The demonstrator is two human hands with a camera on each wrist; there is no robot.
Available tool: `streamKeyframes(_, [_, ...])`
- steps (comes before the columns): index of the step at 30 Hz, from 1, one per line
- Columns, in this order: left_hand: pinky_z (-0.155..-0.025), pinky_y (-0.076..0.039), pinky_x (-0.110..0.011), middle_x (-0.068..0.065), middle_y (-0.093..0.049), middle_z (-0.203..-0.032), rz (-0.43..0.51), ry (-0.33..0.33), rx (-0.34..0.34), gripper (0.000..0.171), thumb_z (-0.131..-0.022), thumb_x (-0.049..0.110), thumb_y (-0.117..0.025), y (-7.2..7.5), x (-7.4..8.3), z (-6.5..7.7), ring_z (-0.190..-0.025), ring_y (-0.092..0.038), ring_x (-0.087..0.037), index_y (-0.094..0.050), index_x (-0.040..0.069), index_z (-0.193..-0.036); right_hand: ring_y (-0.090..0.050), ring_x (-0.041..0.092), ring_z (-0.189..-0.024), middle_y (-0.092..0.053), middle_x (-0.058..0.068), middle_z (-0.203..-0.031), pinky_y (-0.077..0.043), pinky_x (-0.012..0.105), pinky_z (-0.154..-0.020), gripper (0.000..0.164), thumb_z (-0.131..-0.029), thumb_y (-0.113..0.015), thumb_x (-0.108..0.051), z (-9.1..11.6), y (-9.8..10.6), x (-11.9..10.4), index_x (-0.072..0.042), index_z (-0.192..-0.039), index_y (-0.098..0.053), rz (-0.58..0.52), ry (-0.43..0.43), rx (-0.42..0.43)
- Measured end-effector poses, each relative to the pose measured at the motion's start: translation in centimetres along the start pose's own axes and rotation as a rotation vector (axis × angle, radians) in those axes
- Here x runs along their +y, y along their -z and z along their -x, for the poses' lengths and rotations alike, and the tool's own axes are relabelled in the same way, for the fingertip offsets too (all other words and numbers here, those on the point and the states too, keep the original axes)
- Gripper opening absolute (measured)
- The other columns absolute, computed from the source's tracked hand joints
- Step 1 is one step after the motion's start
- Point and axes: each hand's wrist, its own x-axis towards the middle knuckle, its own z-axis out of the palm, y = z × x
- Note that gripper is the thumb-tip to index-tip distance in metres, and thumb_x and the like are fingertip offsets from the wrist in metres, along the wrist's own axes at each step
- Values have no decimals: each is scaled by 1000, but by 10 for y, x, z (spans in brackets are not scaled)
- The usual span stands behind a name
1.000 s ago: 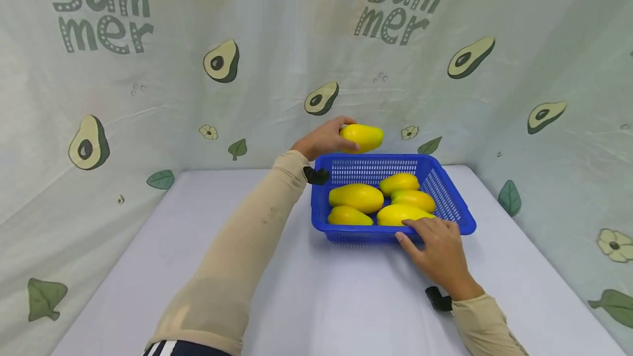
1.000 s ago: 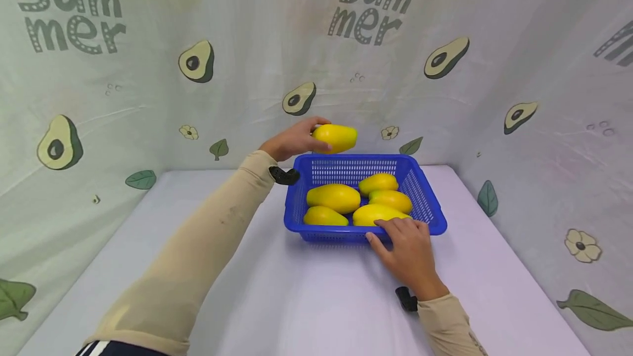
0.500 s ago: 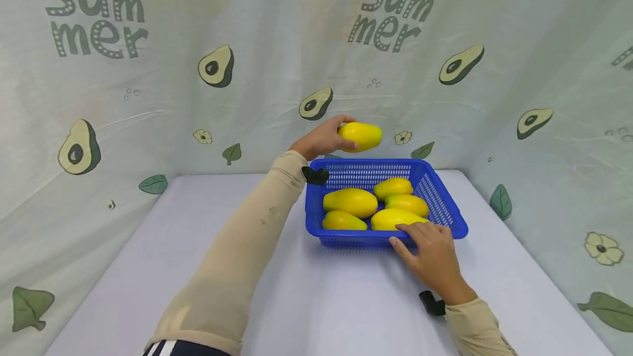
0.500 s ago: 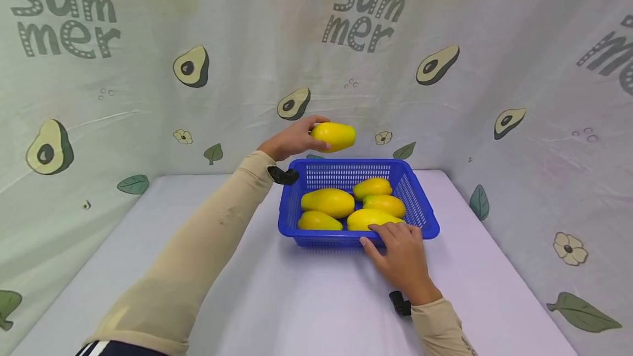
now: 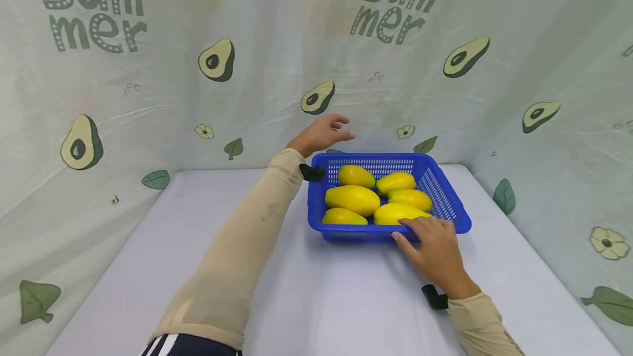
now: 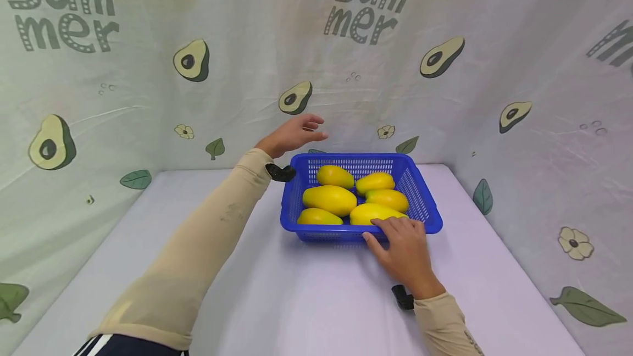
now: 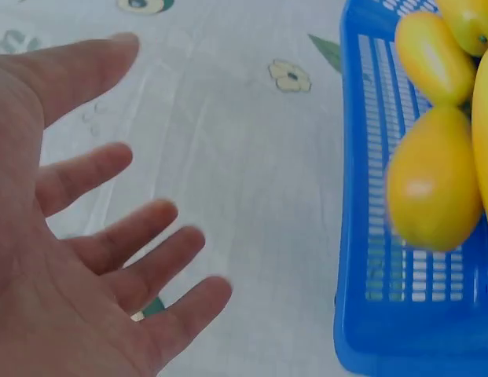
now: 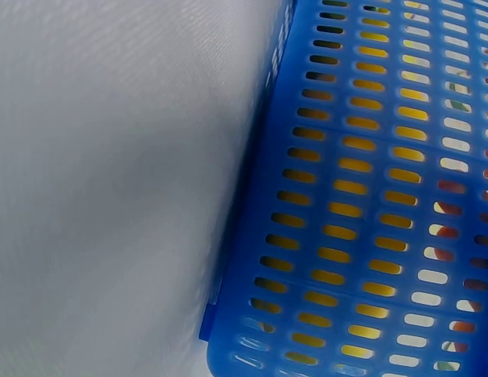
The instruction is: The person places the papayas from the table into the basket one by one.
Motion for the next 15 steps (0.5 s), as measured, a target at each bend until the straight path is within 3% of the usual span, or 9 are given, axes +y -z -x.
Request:
streamKeyframes(7, [-109, -40, -50, -8, -54, -142, 44, 15, 20, 51, -98, 42, -63, 13, -10, 10, -128, -51, -27, -54, 16, -141, -62, 35, -100, -72, 12, -101, -37, 56, -88, 40, -83, -77, -36, -2, 2, 3, -7, -111, -73, 12, 1, -2])
streamKeyframes(15, [-101, -49, -41, -8, -58, -137, 77, 33, -1, 43, -100, 37, -61, 15, -31, 23, -123, -55, -26, -57, 13, -136, -62, 36, -102, -72, 12, -103, -37, 56, -88, 39, -84, -78, -33, -1, 5, 2, -7, -112, -73, -13, -6, -24])
